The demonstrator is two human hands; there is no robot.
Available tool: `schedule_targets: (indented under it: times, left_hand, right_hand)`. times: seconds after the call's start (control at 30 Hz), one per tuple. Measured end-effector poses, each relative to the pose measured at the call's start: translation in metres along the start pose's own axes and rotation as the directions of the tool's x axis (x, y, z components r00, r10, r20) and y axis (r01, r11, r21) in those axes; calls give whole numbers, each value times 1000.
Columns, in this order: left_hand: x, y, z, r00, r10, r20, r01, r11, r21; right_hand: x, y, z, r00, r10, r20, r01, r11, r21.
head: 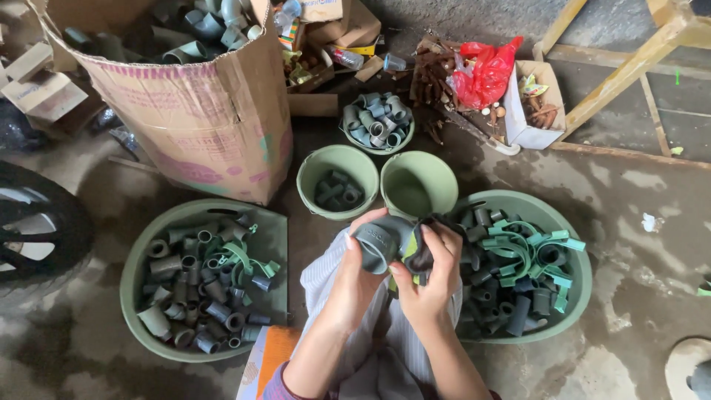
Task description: The person sits on the floor and wipes small gray plastic pipe fittings with a green cloth. They pick up each fitting from a nearby basin, wipe it thoroughly, and place it into a bucket. The process is repeated for several fittings throughout the clip.
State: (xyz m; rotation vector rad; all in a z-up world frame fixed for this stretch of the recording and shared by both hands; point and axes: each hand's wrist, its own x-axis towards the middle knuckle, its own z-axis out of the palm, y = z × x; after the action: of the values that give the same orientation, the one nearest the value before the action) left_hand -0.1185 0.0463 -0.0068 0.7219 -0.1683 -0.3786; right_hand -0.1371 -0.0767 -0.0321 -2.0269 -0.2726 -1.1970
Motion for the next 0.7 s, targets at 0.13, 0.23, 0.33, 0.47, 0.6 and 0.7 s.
schedule_targets:
  times: [0.13,0.23,0.33,0.47,0.6,0.7]
  left_hand:
    - [0,-10,-3,965,251,70,-257,873,415]
    - [8,-12,-5,881,395,260,-471,781,409]
    - [15,-23,-9,825,480,297,-556,781,284]
    - [22,-30,-23,820,474,322,-564,765,311]
    - [28,-33,-34,810,480,336,-568,784,251]
    - [26,-21,-24,820,474,321,-562,772,295]
  right_hand:
    - [13,-8,-6,996,88,-27,-85,990,109]
    - [20,-11,-12,913,402,61,-404,915,16]
    - [28,-16,-10,771,597,222,-637,736,229]
    - [35,-20,-6,399,871,286,-917,386,104]
    - [17,-14,-5,588,778,222,-808,576,124]
    - [-33,35,-3,636,768,76,-770,624,134]
